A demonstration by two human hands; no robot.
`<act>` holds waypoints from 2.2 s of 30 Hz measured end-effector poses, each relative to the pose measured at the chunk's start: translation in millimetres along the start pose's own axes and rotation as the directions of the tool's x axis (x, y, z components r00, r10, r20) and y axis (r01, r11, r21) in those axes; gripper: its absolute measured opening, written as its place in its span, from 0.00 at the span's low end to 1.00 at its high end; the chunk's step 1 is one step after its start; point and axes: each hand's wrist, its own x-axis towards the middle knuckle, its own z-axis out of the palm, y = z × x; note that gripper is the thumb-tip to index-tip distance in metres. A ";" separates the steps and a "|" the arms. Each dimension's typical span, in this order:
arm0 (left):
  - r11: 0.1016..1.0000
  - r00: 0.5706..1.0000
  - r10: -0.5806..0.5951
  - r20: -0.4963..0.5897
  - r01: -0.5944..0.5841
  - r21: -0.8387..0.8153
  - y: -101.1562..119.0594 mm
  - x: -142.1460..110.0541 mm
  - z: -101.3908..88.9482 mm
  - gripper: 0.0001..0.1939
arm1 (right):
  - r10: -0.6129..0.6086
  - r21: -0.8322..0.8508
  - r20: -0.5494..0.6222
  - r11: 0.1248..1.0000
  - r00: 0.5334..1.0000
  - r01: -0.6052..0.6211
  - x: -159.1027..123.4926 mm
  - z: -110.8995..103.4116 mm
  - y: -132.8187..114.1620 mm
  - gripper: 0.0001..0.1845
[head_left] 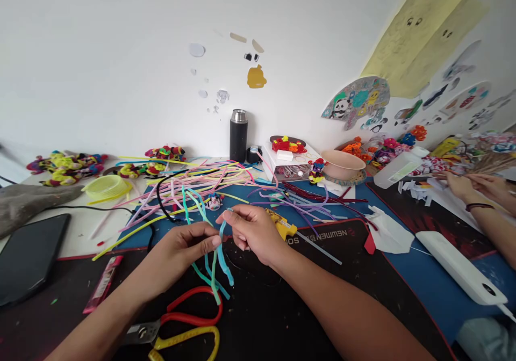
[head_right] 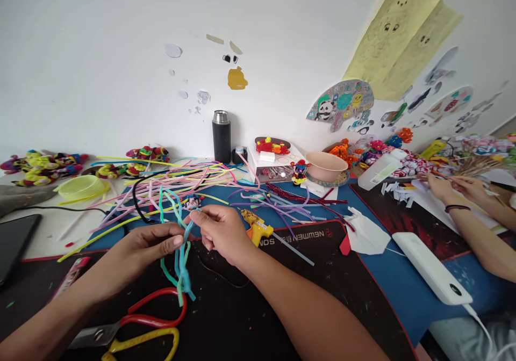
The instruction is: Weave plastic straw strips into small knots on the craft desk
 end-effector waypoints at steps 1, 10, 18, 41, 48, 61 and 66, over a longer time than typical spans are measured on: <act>1.000 1.000 0.009 0.013 -0.009 0.008 -1.3 0.0 1.0 0.17 | -0.002 -0.009 0.005 1.000 1.000 0.002 0.0 0.7 1.6 0.26; 0.949 0.988 -0.154 0.021 0.154 -0.274 -13.7 -0.1 -1.0 0.17 | 0.019 -0.040 0.052 0.999 0.998 -0.017 0.3 1.4 6.3 0.29; 0.820 0.934 -0.202 -0.296 -0.004 -0.572 2.8 6.3 -5.7 0.25 | 0.000 -0.072 0.147 0.997 0.989 0.011 -1.7 1.9 9.2 0.34; 0.949 0.918 -0.071 -0.391 -0.058 -0.309 -6.4 4.6 -25.0 0.22 | -0.046 -0.398 0.111 0.913 0.993 0.087 -2.8 -7.6 11.6 0.27; 0.825 0.935 -0.233 -0.266 0.045 -0.564 -6.7 6.3 -23.9 0.19 | -0.042 -0.215 0.000 0.976 0.999 0.041 2.1 -7.1 5.3 0.30; 0.810 0.940 -0.161 -0.302 -0.049 -0.584 -8.9 5.9 0.7 0.23 | 0.015 0.024 0.015 1.000 1.000 -0.016 2.8 1.9 8.5 0.29; 0.827 0.948 -0.138 -0.287 -0.049 -0.560 -17.2 7.2 0.5 0.21 | 0.046 0.072 0.027 0.996 0.999 -0.048 3.8 0.3 10.0 0.28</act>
